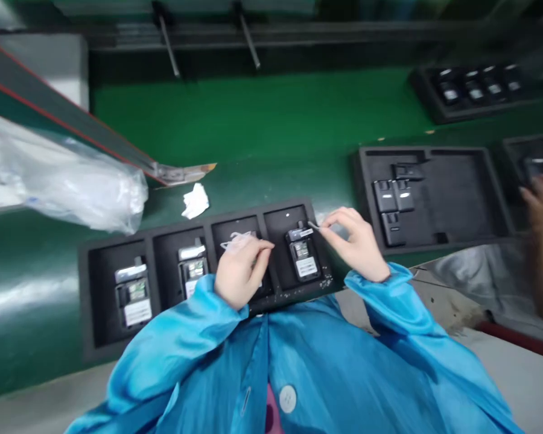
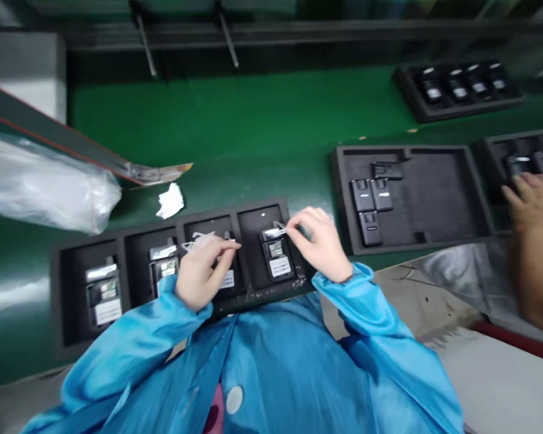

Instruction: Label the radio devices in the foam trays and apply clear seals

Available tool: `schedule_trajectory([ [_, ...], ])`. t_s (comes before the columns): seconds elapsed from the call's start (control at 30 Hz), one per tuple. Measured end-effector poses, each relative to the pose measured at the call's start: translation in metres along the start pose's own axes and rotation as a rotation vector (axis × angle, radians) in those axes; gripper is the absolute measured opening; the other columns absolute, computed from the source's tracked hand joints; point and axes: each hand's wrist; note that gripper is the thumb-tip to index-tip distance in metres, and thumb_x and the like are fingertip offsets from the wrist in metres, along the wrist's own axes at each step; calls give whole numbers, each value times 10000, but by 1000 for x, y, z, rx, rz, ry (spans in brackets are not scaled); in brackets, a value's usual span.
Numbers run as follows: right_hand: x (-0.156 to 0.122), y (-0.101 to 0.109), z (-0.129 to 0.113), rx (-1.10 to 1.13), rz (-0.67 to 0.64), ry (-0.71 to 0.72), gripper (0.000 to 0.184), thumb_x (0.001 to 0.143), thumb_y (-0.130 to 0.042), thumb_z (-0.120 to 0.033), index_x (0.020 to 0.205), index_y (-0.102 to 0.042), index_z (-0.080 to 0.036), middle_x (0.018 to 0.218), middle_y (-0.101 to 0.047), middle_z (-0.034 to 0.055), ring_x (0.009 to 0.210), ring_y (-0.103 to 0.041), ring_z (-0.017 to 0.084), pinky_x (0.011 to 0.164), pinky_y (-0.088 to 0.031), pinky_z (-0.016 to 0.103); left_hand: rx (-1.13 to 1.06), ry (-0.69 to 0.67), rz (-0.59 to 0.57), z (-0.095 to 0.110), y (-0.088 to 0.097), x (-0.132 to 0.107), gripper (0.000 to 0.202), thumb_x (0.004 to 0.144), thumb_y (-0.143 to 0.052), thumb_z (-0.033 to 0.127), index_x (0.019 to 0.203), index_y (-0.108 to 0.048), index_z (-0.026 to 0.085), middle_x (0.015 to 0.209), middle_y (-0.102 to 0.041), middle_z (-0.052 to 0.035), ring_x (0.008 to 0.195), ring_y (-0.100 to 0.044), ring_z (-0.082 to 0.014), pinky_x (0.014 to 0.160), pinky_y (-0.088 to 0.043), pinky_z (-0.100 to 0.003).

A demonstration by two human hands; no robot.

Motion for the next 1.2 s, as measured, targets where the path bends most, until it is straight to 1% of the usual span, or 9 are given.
schedule_trajectory([
  [0.2, -17, -5, -4, 54, -142, 2, 42, 860, -628, -257, 819, -627, -244, 889, -631, 14, 910, -567, 196, 850, -420, 379, 48, -124, -69, -4, -18, -18, 172, 912, -512, 243, 957, -658, 164, 894, -667, -70, 851, -589, -184, 840, -465, -358],
  [0.33, -17, -25, 19, -26, -217, -30, 65, 859, -611, -257, 801, -633, -237, 863, -623, 15, 887, -550, 201, 842, -403, 393, 153, -218, -159, -3, -32, -26, 232, 918, -496, 283, 1009, -674, 165, 901, -652, -88, 844, -570, -202, 768, -440, -364],
  [0.43, -16, -35, 31, -57, -216, -50, 71, 856, -607, -259, 798, -637, -230, 840, -607, 16, 868, -537, 198, 835, -400, 394, 251, -280, -182, 1, -41, -26, 267, 917, -496, 293, 1094, -669, 194, 901, -633, -96, 847, -550, -220, 706, -406, -361],
  [0.5, -17, -34, 30, -50, -221, -48, 59, 853, -618, -261, 808, -641, -232, 850, -596, 15, 882, -532, 197, 840, -400, 388, 286, -306, -164, 4, -44, -24, 261, 912, -500, 282, 1096, -671, 209, 859, -615, -85, 813, -529, -215, 676, -383, -351],
  [0.63, -19, -26, 21, 2, -275, -28, 35, 849, -635, -268, 834, -659, -247, 883, -578, 16, 905, -525, 193, 843, -404, 380, 269, -336, -137, 5, -43, -20, 217, 902, -499, 277, 939, -697, 197, 772, -583, -71, 754, -493, -200, 646, -358, -344],
  [0.73, -20, -29, 23, -42, -246, -31, 37, 843, -642, -271, 826, -666, -250, 866, -565, 17, 891, -521, 196, 845, -399, 395, 258, -329, -154, 4, -43, -20, 239, 902, -482, 296, 908, -700, 197, 781, -585, -80, 765, -493, -207, 645, -368, -352],
  [0.87, -20, -39, 33, -135, -181, -21, 56, 850, -631, -273, 818, -667, -245, 844, -552, 21, 878, -510, 201, 822, -399, 400, 282, -324, -181, 3, -47, -22, 277, 900, -486, 310, 1061, -688, 210, 834, -595, -96, 811, -503, -224, 674, -392, -364],
  [1.0, -21, -43, 36, -164, -148, 12, 56, 862, -607, -260, 837, -654, -243, 855, -544, 29, 882, -503, 207, 811, -408, 402, 321, -297, -198, 3, -53, -22, 367, 904, -503, 327, 1243, -621, 250, 875, -600, -100, 830, -504, -233, 687, -386, -368],
  [1.2, -25, -46, 37, -164, -94, 27, 47, 865, -594, -249, 839, -632, -238, 870, -548, 34, 892, -510, 213, 821, -416, 408, 367, -283, -215, 4, -58, -22, 383, 903, -520, 324, 1274, -605, 286, 918, -610, -100, 860, -515, -239, 711, -377, -373],
])
Point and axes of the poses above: each hand's wrist, its own x-axis towards the middle knuckle, its own y-axis out of the back of the hand, z = x × y
